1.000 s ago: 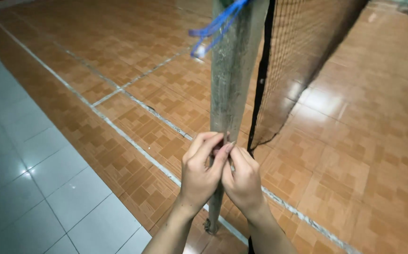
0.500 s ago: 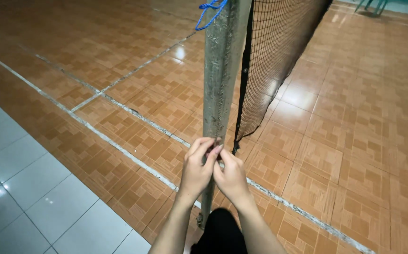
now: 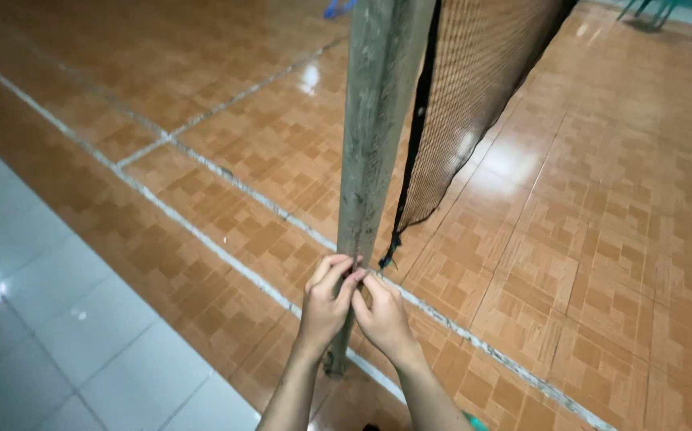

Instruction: The person ties a badminton net to a metal pole using a blue string and a white rope. They wrap the string around the top of the pole and tie a knot, then wrap the rope around the lower part of the pole and tie another knot.

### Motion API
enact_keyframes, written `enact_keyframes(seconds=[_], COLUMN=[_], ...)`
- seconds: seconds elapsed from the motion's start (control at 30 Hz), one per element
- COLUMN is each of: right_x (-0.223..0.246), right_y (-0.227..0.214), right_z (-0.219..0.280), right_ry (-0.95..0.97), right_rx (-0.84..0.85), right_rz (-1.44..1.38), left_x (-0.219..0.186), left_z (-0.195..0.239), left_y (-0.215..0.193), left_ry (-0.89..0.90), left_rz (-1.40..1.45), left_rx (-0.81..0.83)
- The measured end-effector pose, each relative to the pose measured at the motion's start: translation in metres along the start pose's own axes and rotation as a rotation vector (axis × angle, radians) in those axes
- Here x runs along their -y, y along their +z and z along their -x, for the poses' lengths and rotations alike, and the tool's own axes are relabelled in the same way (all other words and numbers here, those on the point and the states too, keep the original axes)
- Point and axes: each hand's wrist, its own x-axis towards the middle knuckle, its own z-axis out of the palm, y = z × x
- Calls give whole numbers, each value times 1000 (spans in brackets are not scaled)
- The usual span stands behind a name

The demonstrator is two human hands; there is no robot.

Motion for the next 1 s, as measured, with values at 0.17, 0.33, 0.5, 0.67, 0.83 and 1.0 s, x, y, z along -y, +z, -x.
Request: enact_keyframes(seconds=[0.17,0.33,0.5,0.67,0.83,1.0], right_x=[-39,-92,-142,-183,-231,-280], right_y=[8,27,48,70,95,122], right_z=[14,19,59,91,116,147], right_ry=[-13,-9,-96,-215,-358,-348], right_rx=[132,180,218,166,112,107], right_rz=[-143,-144,-216,-181,-138,-183], left_x=[27,75,113,152,200,257], left_z=[15,28,73,108,140,179], left_y=[16,32,45,56,73,92], left_ry=[-86,-113,-219,-97,-73,-10], left_rz=[-59,-119,-62,-162,-211,-226], left_rx=[-10,-120,-118,-112,-120,-96])
